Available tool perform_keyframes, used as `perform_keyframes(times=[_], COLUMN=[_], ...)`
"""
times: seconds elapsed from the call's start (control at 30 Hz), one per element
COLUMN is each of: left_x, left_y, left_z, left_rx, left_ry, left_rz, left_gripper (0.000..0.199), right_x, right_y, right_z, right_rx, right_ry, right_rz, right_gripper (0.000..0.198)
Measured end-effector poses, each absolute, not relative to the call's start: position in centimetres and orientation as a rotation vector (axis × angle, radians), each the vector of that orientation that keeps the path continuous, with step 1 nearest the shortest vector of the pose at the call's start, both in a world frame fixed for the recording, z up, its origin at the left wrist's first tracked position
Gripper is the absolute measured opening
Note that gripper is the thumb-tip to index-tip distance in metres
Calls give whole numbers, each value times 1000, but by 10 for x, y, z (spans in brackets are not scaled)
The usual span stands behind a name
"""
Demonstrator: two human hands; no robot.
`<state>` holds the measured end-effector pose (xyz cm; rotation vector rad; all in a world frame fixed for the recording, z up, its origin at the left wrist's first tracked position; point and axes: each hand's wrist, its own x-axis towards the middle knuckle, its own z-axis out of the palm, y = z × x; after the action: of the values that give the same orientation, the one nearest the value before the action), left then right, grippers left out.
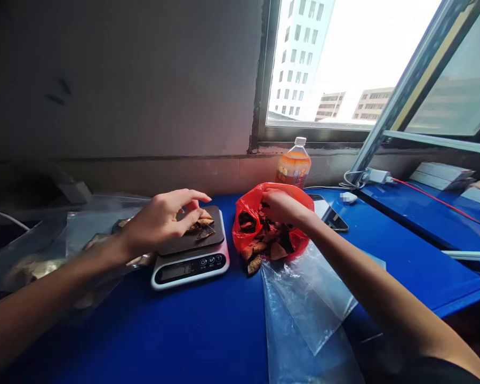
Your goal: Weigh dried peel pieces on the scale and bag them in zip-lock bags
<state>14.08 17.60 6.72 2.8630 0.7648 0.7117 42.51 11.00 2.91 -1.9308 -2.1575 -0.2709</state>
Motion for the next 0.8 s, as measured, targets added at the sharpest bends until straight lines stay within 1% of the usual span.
perform_keyframes(times=[0.07,0.1,0.17,0.23,0.27,0.3,0.4,0.53,0.6,0.67,0.8], left_x=[118,108,91,78,74,71,69,72,74,74,70], left_y=[174,171,161,148,141,134,116,103,99,98,110], left_z=[62,59,54,48,46,43,36,24,20,19,21], left_rx=[2761,2714,2660,2649,2638,2618,2540,2461,2470,2510,2655], left_ry=[839,862,859,813,783,753,684,689,686,683,736], left_rz=[790,823,866,853,838,817,764,795,858,936,1102], left_gripper=[27,26,24,22,20,20,21,22,15,9,8], right_x=[423,418,400,371,354,336,292,268,264,263,270], right_y=[92,80,52,29,21,17,24,44,45,43,43], right_z=[36,42,58,71,74,74,55,11,-4,-9,-1], right_rx=[-1902,-1858,-1723,-1557,-1471,-1369,-1103,-1058,-1058,-1055,-1061], right_ry=[-2157,-2137,-2047,-2016,-2041,-2082,-2166,-2028,-1993,-2009,-1945], right_rz=[-282,-302,-343,-358,-317,-267,-92,27,-4,-69,-235], right_gripper=[7,6,13,9,6,7,21,15,14,17,26])
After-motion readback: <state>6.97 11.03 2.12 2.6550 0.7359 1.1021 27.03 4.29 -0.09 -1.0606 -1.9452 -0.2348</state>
